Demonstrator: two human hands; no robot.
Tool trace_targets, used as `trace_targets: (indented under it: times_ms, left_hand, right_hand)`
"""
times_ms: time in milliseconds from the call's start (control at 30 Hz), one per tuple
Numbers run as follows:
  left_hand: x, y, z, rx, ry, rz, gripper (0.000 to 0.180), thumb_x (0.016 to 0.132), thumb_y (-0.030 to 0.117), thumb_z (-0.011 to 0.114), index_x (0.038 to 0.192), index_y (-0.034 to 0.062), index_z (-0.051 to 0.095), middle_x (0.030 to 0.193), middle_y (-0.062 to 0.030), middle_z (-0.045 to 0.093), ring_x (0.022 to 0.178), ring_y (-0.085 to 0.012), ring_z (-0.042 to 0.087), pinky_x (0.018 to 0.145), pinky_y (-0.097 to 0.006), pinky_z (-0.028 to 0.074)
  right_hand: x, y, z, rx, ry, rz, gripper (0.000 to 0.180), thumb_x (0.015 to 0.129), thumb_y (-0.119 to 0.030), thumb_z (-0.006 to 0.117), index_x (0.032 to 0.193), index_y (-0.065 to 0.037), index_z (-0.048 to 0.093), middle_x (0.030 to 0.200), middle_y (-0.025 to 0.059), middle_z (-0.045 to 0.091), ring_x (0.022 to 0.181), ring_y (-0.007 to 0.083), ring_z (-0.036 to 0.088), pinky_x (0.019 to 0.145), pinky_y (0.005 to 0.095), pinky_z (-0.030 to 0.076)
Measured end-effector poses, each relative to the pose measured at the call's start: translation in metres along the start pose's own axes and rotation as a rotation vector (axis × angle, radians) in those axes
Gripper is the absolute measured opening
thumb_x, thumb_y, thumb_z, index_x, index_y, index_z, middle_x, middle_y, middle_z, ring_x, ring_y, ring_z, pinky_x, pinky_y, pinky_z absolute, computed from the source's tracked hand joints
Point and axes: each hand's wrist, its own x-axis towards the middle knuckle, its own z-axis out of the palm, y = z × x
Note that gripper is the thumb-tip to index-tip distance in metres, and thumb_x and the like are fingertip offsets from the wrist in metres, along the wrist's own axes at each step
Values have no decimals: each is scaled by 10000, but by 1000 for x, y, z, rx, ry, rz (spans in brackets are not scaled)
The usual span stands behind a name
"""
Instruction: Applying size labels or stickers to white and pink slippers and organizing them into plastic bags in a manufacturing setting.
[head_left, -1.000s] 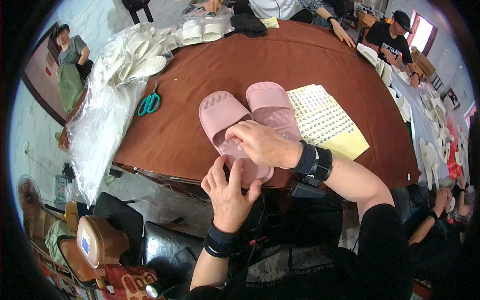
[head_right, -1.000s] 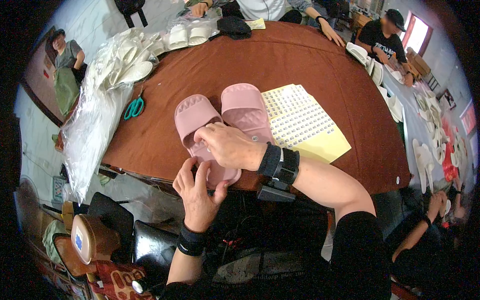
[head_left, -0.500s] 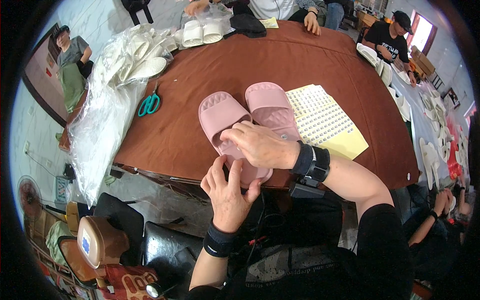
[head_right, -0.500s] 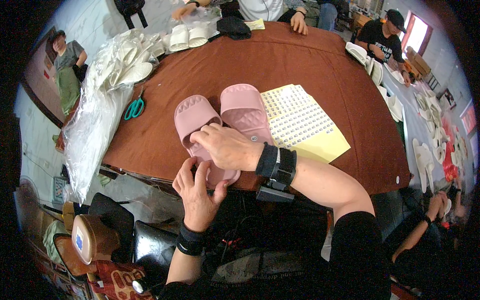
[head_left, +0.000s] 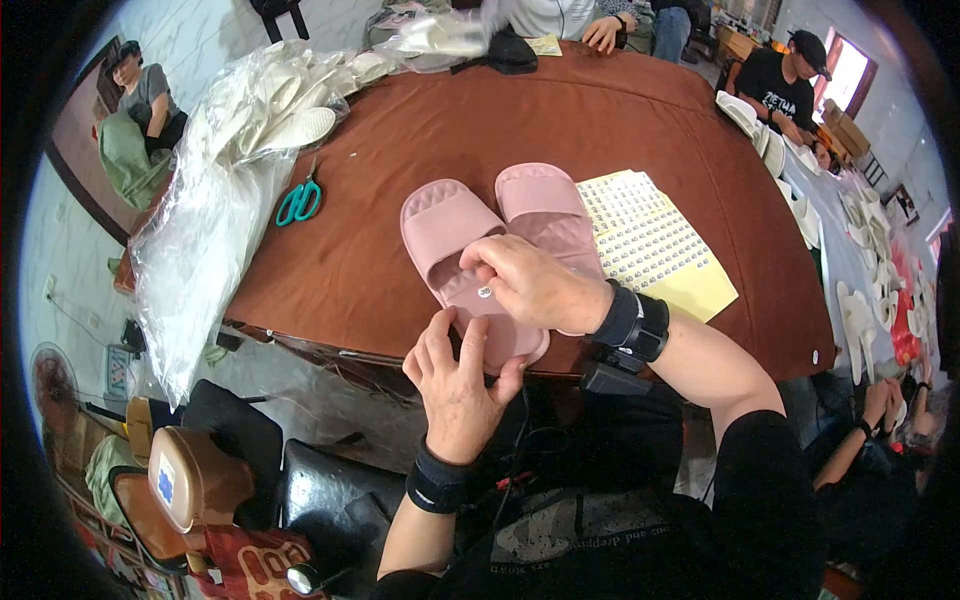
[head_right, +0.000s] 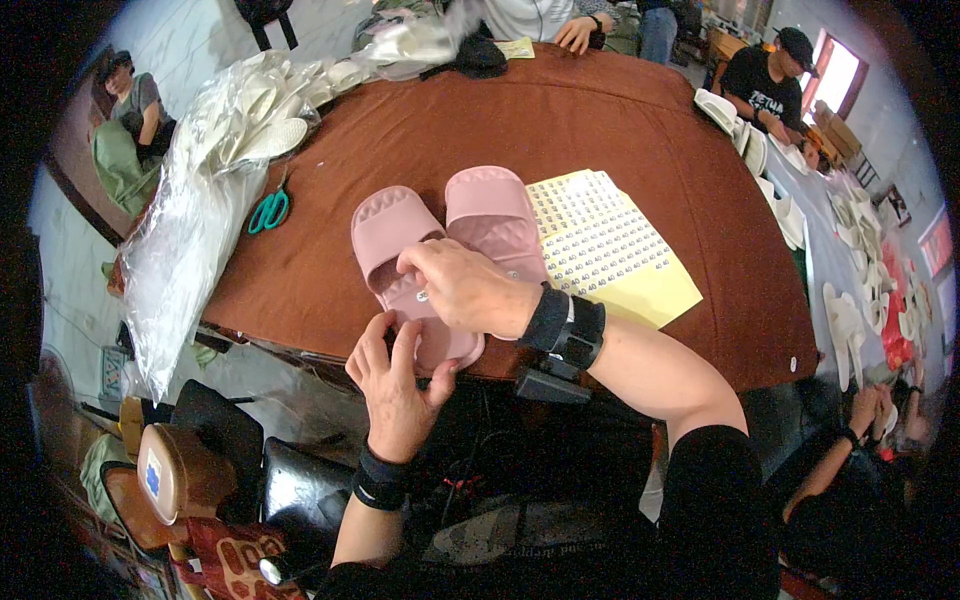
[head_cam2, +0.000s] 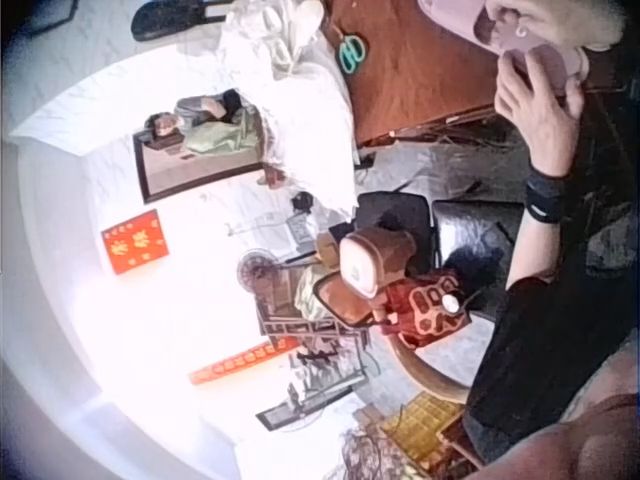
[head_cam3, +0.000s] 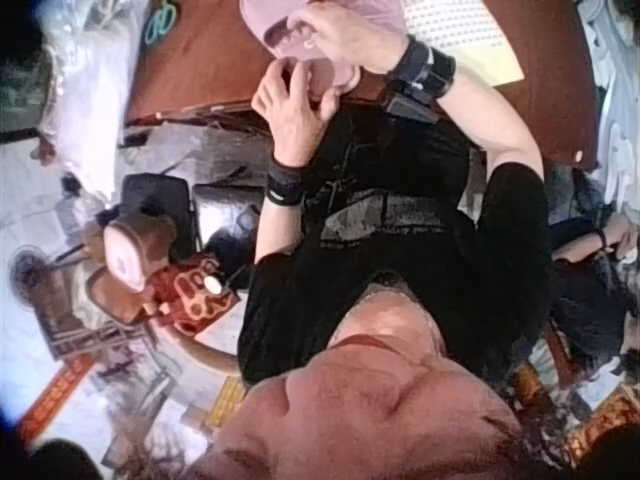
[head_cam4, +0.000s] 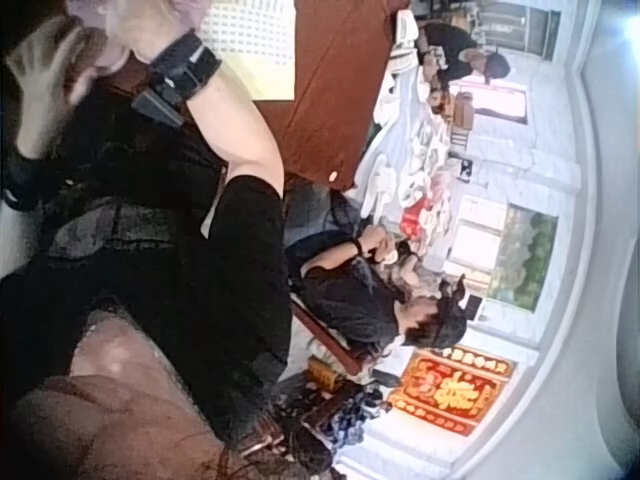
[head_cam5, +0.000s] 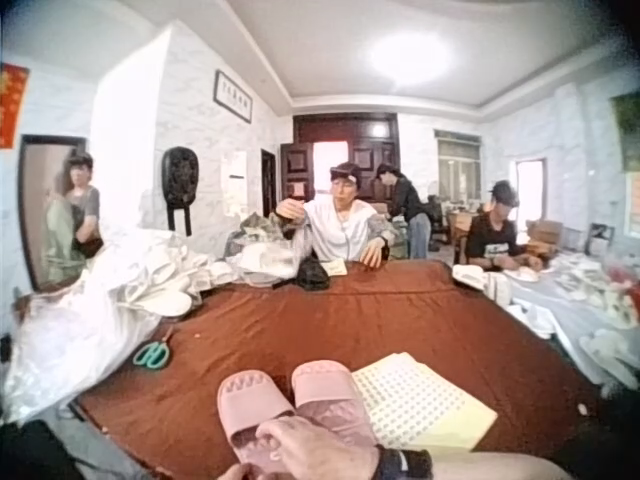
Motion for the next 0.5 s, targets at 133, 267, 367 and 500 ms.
trace_targets:
  times_ms: [133,267,367,500]
  left_hand:
    - [0,0,-1,1,-6,-7,545,703,366,729,1152,105,565,1248,-161,458,1120,-322,451,940,-441,308]
    - [-1,-1,0,-2,1,-9,549,700,366,731,1154,106,564,1247,-160,458,1121,-322,450,938,-442,308]
    - [0,0,0,-4,1,-3,550,699,368,732,1153,107,566,1245,-161,458,1123,-321,449,939,-442,306]
    - [0,0,0,1,-5,-3,547,702,372,729,1153,109,569,1241,-165,459,1126,-320,449,943,-443,305]
  right_hand:
    - [0,-3,-3,-43,-44,-15,236,788,22,510,1022,-1,530,856,108,558,835,255,552,770,358,458]
    - [2,-5,-2,-54,-48,-23,240,793,17,518,1031,-3,530,874,115,564,853,267,556,786,363,459]
    - [1,0,-1,-113,-47,-94,249,804,4,516,1053,-5,532,948,141,579,915,298,556,827,380,456]
    - [2,0,0,-248,-106,-185,293,806,-9,507,1098,0,522,1069,178,577,1008,343,536,889,409,438]
